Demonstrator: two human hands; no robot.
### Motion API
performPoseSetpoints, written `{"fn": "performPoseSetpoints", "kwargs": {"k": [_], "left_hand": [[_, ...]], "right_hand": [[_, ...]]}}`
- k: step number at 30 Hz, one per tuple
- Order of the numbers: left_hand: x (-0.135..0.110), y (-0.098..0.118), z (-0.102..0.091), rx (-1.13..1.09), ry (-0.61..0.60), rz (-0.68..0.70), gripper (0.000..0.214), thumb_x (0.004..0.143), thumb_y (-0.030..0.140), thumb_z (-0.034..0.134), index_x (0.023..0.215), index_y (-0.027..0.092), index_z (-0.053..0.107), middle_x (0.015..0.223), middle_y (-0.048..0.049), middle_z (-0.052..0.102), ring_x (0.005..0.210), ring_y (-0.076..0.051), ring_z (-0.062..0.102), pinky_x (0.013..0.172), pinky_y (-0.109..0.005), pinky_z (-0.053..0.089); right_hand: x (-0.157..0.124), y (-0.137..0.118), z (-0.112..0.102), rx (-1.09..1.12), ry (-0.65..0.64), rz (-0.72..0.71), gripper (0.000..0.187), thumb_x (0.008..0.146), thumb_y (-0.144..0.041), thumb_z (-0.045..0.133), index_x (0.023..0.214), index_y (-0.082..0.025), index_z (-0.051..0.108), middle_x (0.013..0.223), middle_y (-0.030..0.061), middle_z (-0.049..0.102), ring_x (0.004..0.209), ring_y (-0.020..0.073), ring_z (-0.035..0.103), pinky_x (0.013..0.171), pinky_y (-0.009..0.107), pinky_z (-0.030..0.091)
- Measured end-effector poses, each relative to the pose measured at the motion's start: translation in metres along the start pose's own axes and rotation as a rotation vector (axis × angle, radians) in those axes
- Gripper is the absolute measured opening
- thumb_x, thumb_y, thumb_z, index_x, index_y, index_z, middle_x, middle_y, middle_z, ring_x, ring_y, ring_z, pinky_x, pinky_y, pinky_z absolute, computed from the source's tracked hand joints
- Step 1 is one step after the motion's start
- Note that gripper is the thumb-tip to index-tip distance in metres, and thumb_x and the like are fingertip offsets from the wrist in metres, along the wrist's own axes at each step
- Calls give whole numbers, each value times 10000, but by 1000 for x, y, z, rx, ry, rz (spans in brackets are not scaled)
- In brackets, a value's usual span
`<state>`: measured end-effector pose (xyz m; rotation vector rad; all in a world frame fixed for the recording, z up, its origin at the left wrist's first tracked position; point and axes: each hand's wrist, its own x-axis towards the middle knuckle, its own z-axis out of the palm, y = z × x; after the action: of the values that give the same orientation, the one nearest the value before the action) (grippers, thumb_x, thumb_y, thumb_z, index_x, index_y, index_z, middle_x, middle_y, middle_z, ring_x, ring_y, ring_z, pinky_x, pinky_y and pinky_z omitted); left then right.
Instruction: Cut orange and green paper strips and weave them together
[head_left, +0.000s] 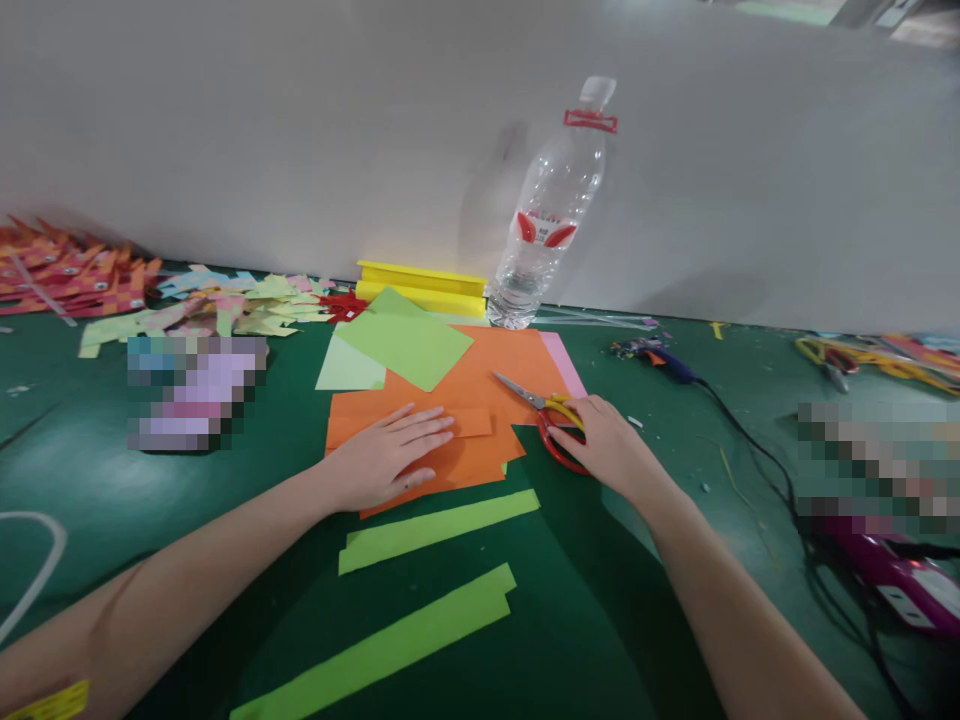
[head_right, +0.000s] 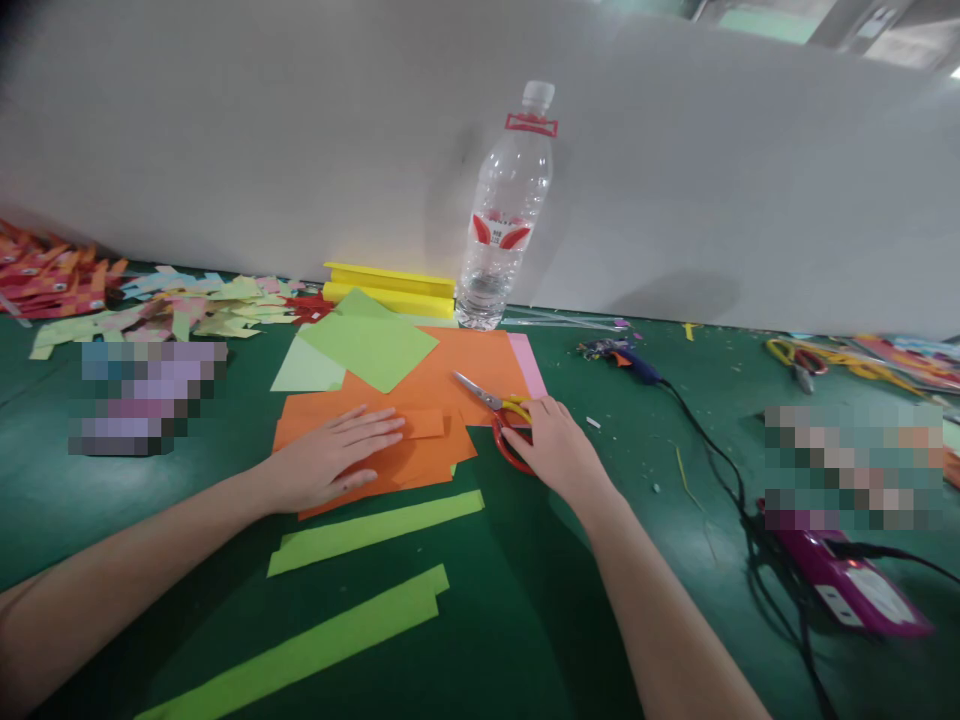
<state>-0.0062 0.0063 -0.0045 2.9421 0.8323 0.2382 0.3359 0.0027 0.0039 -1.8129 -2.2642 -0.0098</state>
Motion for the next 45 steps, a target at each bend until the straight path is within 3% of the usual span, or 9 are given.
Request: {"fn": "performPoseSetpoints", "kwargs": {"k": [9,16,22,29,35,40,45], "left_hand": [[0,3,0,-3,111,-54,350,977,301,337,1225,179,551,1350,-53,530,1276,-186,443,1118,-395,273],[0,1,-1,25,275,-98,316,968,267,338,976,177,641,1097,-71,668,1041,-195,599,913,-373,480],[-2,-6,2,55,318,-121,281,966,226,341,959,174,617,988,-71,664,943,-204,602,842,-380,495],[-2,-4,0,-13,224,-204,298,961,239,322,1182,170,510,1241,-99,557,1147,-226,512,959,-397,435],[-2,-4,-1,-79,152,-253,323,962,276,326,1243,187,457,1314,-87,519,1210,-220,472,1020,-385,385],[-3,-4,-3,-60,139,-158,326,971,331,354,1218,170,492,1353,-90,481,1295,-222,382,1075,-380,325],[-4,-3,-4,-77,69,-40,369,969,376,391,1290,206,456,1410,-41,447,1336,-191,333,1118,-361,264]], "right_hand": [[-1,-5,-8,30,-29,81,342,835,-448,516,1027,-170,572,1055,132,609,948,308,616,797,436,493],[-2,-13,-11,137,184,128,328,805,-396,571,1068,-210,506,1154,112,549,990,291,610,797,407,496],[-1,-17,-17,142,277,79,376,728,-407,646,1019,-227,487,1079,108,559,970,292,605,758,398,498],[-1,-26,-19,200,61,-77,454,712,-355,635,1110,-210,471,1190,123,559,1119,301,538,875,422,468],[-3,-27,-22,167,-88,-194,446,693,-356,641,1103,-226,519,1188,104,592,1152,321,516,976,499,367],[-4,-29,-26,210,-164,-218,462,678,-328,643,1117,-230,538,1200,86,594,1159,297,519,1004,495,358],[-7,-31,-29,270,-235,-243,418,704,-316,623,1112,-243,562,1231,81,582,1170,284,521,959,466,432]]}}
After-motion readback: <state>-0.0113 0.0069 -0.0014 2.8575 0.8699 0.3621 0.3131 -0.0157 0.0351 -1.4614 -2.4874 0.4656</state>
